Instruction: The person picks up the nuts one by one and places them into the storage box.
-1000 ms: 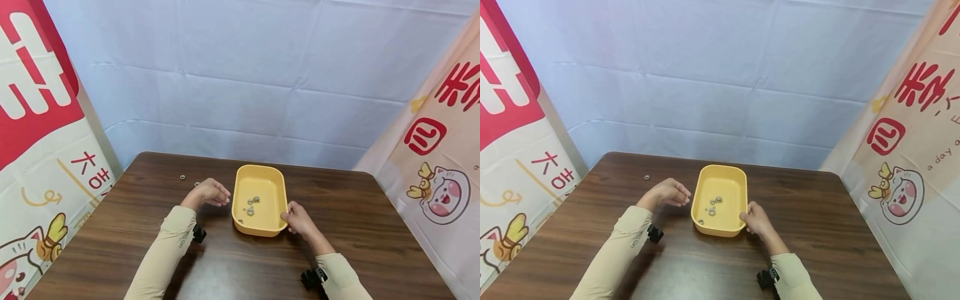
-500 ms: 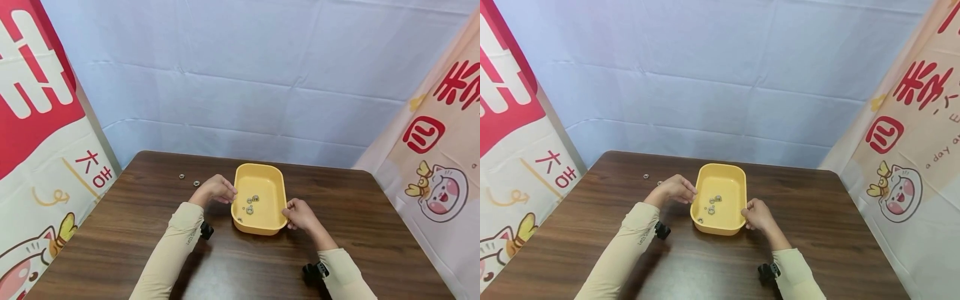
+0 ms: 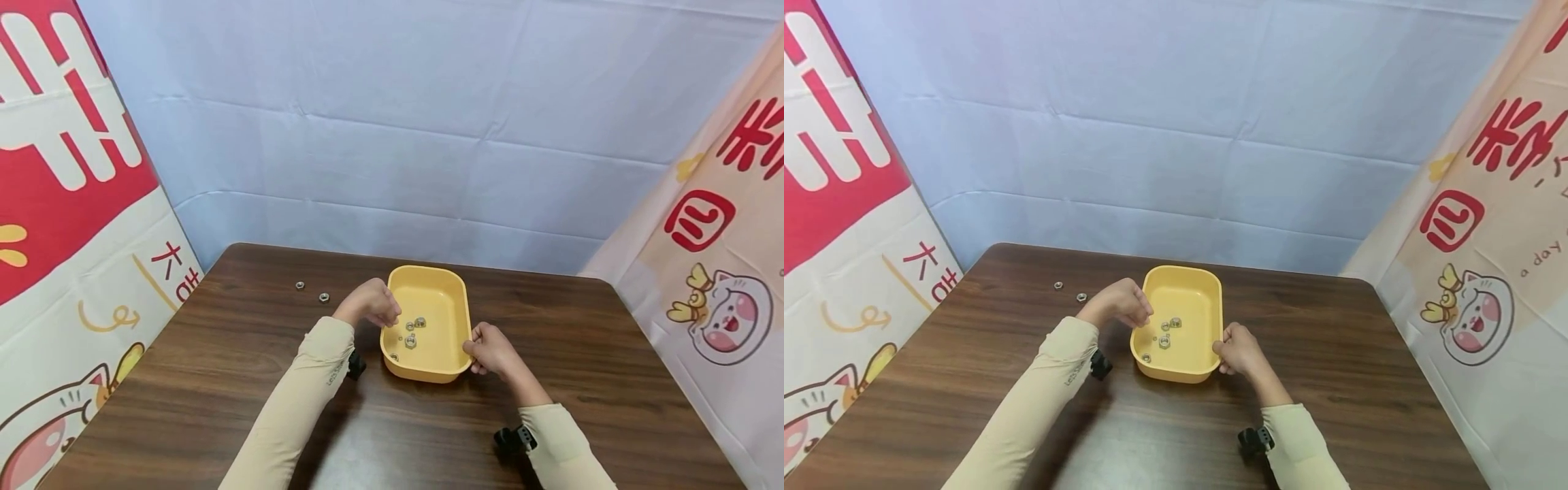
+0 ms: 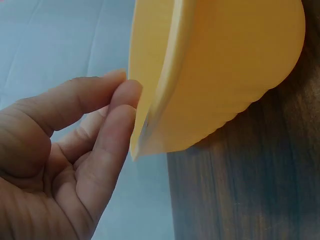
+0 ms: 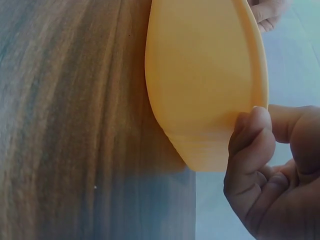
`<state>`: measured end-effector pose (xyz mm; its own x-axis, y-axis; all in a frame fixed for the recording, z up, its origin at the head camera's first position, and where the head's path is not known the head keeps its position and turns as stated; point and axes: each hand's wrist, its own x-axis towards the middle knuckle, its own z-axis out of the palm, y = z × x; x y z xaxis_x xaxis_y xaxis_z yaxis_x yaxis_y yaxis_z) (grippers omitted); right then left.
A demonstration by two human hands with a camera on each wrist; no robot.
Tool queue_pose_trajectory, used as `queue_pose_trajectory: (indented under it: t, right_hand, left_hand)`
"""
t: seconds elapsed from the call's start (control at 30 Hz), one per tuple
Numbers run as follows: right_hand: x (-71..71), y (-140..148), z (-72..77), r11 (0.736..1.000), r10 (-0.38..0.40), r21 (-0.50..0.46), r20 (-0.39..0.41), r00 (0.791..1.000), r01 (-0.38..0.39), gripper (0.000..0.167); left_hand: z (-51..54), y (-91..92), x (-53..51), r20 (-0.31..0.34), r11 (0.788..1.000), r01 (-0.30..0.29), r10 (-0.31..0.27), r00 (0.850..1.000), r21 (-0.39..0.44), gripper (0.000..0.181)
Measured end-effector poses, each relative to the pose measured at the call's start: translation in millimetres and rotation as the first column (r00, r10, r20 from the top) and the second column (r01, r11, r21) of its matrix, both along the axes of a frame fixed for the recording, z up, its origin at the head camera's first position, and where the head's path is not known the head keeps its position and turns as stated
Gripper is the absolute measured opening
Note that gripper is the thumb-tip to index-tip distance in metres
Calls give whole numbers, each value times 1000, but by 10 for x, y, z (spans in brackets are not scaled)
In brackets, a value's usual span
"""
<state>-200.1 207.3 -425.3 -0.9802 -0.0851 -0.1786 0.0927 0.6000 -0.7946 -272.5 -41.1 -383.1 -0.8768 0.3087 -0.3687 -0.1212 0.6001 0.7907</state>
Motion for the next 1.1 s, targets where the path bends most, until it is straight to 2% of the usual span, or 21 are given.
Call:
queue_pose_trajectory:
  t: [0.2,0.4,0.53,0.67,0.83,0.93,1.0,1.1]
  right_hand:
    - [-23,16,-18,1000,25,-17,-14,1000,-26,8]
    - [-36,16,-29,999,42,-8,-15,999,-42,8]
    - [-34,7,-22,999,46,-3,-13,999,-46,8]
    - [-37,-4,-13,999,47,-7,-10,999,-47,9]
    - [-43,-9,-14,999,50,-7,3,999,-50,8]
    - [-43,-6,-19,999,50,-14,11,999,-50,8]
    - [-46,-6,-23,999,49,-21,17,999,-48,8]
    - [-52,-8,-29,999,42,-32,31,999,-41,8]
  left_hand:
    - [17,112,-68,-15,993,17,-19,1000,-119,17]
    - [25,222,-106,-50,959,68,-85,995,-275,15]
    - [65,305,-98,-62,929,106,-136,989,-355,10]
    - [95,388,-101,-64,897,140,-183,981,-419,15]
    - [92,494,-120,-31,864,175,-215,976,-472,13]
    - [92,541,-127,-20,820,205,-254,967,-534,19]
    - [87,561,-128,-20,800,211,-268,963,-561,24]
    - [69,587,-128,-26,770,221,-294,955,-598,22]
